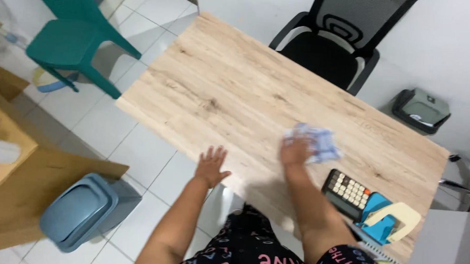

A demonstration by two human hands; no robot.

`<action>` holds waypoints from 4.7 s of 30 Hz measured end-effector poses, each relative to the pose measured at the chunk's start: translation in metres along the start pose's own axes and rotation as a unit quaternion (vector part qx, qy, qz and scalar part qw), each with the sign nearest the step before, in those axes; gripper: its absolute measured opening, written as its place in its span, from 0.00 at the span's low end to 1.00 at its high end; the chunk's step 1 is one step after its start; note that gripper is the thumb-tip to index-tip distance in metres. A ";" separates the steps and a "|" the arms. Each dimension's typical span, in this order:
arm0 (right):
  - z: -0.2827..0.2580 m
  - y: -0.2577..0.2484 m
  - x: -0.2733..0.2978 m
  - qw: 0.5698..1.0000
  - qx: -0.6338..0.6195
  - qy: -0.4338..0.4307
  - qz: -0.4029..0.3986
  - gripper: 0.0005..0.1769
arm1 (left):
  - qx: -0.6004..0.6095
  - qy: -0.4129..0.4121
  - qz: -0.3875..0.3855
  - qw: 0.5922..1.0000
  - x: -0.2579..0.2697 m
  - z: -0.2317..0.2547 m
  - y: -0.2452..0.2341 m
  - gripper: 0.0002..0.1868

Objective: Cleaning a cabinet, desk, laptop, and chair using a cloth.

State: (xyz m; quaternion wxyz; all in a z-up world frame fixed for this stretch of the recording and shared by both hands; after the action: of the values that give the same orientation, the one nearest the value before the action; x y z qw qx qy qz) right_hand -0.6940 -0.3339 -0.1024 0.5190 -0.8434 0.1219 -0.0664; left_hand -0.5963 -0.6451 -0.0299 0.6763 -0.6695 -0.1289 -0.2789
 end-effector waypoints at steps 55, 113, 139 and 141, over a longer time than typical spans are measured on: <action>-0.090 -0.017 0.133 0.992 -0.020 0.070 0.107 0.40 | -0.140 0.255 -0.085 0.953 -0.058 -0.163 -0.071 0.57; -0.255 0.118 0.081 0.712 -0.666 0.212 0.070 0.12 | 0.006 0.505 0.159 0.848 -0.158 -0.236 -0.145 0.32; -0.403 0.105 0.090 0.987 0.035 0.110 0.113 0.32 | -0.041 0.301 0.158 0.939 -0.289 -0.379 -0.193 0.52; -0.402 0.107 0.089 0.986 0.021 0.109 0.122 0.32 | -0.097 0.383 0.039 0.918 -0.209 -0.371 -0.202 0.55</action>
State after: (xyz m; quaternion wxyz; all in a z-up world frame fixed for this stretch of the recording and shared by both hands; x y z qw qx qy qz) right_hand -0.7191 -0.7496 -0.0176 0.5246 -0.7988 0.2784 -0.0965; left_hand -0.9506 -0.9549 -0.0019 0.6164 -0.5781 0.1937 -0.4982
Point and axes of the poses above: each hand's wrist, its own x-axis away from the middle knuckle, its own y-axis out of the palm, z = x × y, the point moved 4 cm from there along -x, towards the middle knuckle, and after that the axes turned 7 degrees about -x, right-handed, at the moved point
